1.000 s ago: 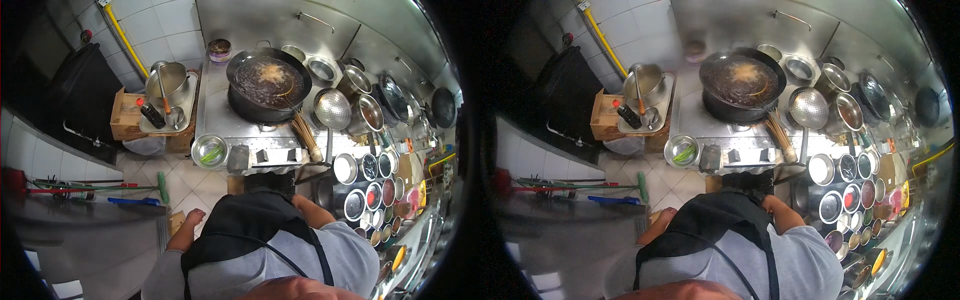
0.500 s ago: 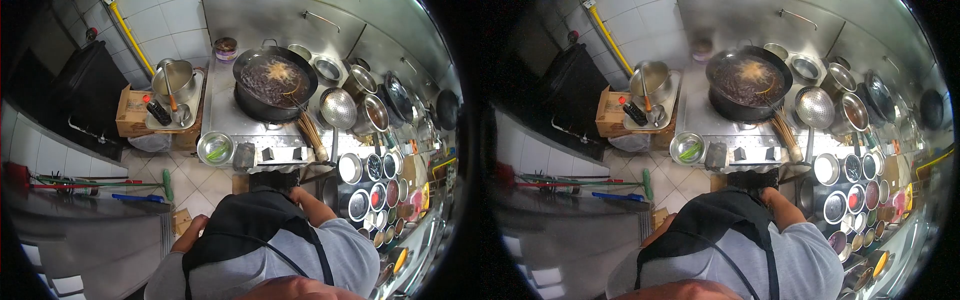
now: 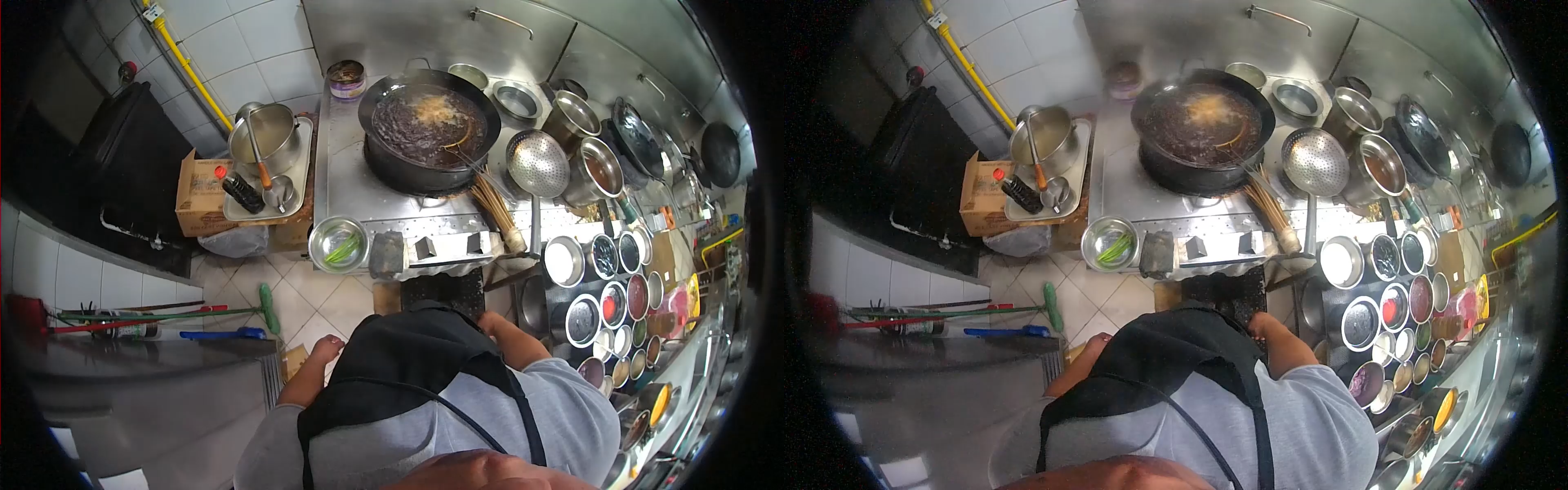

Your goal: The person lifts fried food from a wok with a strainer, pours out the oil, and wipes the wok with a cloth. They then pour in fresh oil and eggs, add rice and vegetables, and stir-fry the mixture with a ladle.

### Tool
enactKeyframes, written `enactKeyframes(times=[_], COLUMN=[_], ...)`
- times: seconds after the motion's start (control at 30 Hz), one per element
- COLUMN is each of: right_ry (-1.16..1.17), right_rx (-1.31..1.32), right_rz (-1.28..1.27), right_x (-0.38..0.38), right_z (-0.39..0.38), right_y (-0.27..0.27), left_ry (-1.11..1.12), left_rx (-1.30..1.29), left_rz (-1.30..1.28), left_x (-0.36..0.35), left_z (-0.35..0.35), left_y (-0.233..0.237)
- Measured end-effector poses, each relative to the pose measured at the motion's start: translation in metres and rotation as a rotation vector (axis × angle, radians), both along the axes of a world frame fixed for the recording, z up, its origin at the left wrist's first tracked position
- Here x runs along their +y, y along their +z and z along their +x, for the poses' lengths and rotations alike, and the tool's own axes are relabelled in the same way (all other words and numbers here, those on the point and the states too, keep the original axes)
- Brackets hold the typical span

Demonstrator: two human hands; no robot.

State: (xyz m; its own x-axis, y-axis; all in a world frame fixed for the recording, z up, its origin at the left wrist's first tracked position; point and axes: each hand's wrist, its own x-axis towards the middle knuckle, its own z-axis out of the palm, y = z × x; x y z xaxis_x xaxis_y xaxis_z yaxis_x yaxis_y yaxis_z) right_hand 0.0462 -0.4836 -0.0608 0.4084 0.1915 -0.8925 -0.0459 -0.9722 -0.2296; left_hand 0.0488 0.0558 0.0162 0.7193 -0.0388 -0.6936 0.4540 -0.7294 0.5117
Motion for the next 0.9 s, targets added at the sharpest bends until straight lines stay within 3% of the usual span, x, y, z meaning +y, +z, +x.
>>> enactKeyframes(times=[0.1, 0.17, 0.2, 0.27, 0.33, 0.37, 0.4, 0.47, 0.53, 0.6, 0.67, 0.7, 0.77, 0.87, 0.9], right_ry=[-0.091, -0.120, -0.146, -0.092, -0.033, 0.217, 0.467, 0.342, 0.215, 0.467, 0.474, 0.478, 0.536, 0.610, 0.628], right_rx=[-0.027, 0.028, 0.082, 0.000, -0.084, -0.128, -0.171, -0.104, -0.038, -0.133, -0.139, -0.145, -0.172, -0.187, -0.172], right_rz=[0.035, 0.004, -0.027, 0.001, 0.027, 0.008, -0.011, -0.029, -0.048, -0.065, -0.062, -0.059, -0.045, -0.008, 0.015], right_x=[0.001, 0.002, 0.003, -0.003, -0.002, -0.002, 0.001, 0.007, 0.009, 0.010, 0.006, 0.006, 0.004, 0.002, -0.001], right_z=[-0.005, 0.003, 0.005, 0.003, 0.007, 0.011, 0.016, 0.024, 0.026, 0.029, 0.029, 0.030, 0.029, 0.030, 0.030], right_y=[0.005, 0.010, 0.012, -0.010, -0.009, -0.008, -0.002, 0.012, 0.014, 0.014, -0.002, -0.001, 0.003, 0.003, -0.004], left_ry=[0.092, -0.443, -0.445, -0.251, -0.261, -0.272, -0.205, -0.065, -0.033, -0.001, -0.483, -0.481, -0.431, 0.240, 0.169], left_rx=[0.058, -0.291, -0.289, -0.039, -0.055, -0.070, -0.039, 0.018, 0.038, 0.056, -0.269, -0.268, -0.224, 0.149, 0.098], left_rz=[0.006, 0.068, 0.070, -0.083, -0.070, -0.057, -0.026, 0.031, 0.024, 0.016, 0.070, 0.070, 0.091, -0.355, -0.228], left_x=[0.000, 0.021, 0.031, 0.043, 0.046, 0.047, 0.039, 0.015, 0.015, 0.017, 0.031, 0.029, 0.026, 0.055, 0.047], left_z=[-0.001, -0.008, -0.010, -0.011, -0.013, -0.015, -0.015, -0.012, -0.015, -0.017, -0.024, -0.024, -0.026, -0.033, -0.032], left_y=[0.006, -0.027, -0.056, -0.106, -0.115, -0.119, -0.093, -0.020, -0.017, -0.015, -0.035, -0.033, -0.030, -0.134, -0.114])
